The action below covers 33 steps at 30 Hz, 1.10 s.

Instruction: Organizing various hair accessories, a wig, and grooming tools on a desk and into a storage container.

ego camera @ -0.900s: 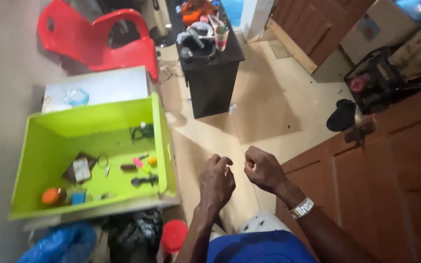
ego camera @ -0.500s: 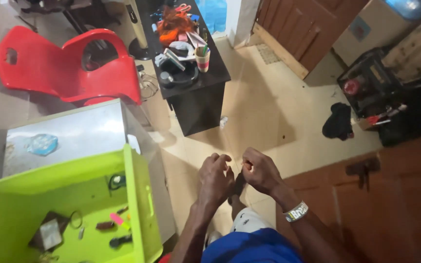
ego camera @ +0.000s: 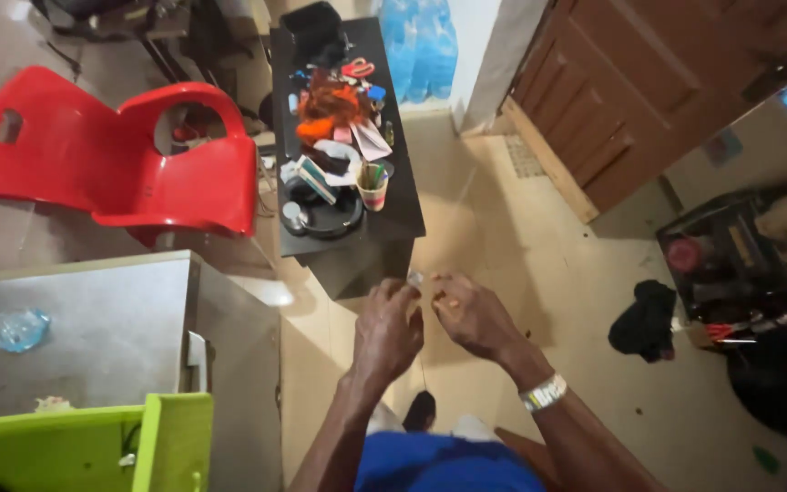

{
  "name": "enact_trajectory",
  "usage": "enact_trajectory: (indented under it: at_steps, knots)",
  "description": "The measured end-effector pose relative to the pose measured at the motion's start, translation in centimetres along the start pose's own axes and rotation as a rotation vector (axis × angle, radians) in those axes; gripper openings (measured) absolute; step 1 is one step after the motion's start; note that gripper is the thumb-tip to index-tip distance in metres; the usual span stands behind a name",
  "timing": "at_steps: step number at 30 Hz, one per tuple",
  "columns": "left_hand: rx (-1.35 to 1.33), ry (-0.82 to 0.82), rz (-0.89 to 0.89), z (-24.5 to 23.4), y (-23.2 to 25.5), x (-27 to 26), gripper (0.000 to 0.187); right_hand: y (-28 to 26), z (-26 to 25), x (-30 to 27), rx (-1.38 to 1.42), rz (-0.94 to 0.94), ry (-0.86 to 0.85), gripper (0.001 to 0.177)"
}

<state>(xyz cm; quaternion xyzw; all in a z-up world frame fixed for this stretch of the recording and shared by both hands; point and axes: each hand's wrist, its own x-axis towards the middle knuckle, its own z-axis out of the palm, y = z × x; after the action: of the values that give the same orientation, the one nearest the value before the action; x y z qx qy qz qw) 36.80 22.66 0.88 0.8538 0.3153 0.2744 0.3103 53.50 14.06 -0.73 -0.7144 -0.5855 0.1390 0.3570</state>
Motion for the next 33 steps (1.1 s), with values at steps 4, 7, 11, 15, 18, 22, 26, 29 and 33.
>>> enact_trajectory:
  at_steps: [4, 7, 11, 15, 18, 22, 26, 29, 33]
  knots:
    - [0.027, 0.031, 0.026, 1.0, -0.3, 4.5, 0.025, 0.2, -2.5, 4.6, 0.035, 0.124, -0.116, 0.031]
    - [-0.006, -0.024, -0.068, 1.9, -0.6, 8.5, 0.025, 2.7, -3.4, 8.0, 0.004, 0.005, -0.089, 0.03]
    - [0.002, 0.054, 0.01, 3.4, -1.8, 13.9, 0.026, 4.4, -5.3, 13.1, -0.025, 0.001, -0.143, 0.035]
    - [-0.01, 0.052, -0.064, 4.4, -2.3, 20.5, 0.026, 7.3, -6.8, 18.9, -0.039, -0.096, -0.148, 0.037]
    - [-0.031, 0.093, -0.051, 5.8, -3.5, 25.8, 0.026, 9.4, -8.6, 22.8, -0.064, -0.101, -0.203, 0.037]
    - [-0.029, 0.177, -0.038, 8.3, -5.5, 32.4, 0.027, 13.4, -10.0, 28.6, -0.121, 0.013, -0.323, 0.04]
    - [-0.053, 0.131, -0.094, 9.1, -5.1, 36.7, 0.03, 15.7, -11.9, 32.7, -0.135, 0.015, -0.318, 0.04]
    - [-0.038, 0.139, -0.122, 9.4, -5.1, 39.9, 0.03, 16.3, -13.0, 36.7, -0.067, 0.105, -0.354, 0.04]
    - [-0.003, 0.187, -0.156, 10.9, -6.1, 43.4, 0.03, 19.8, -12.6, 41.2, 0.031, 0.087, -0.397, 0.045]
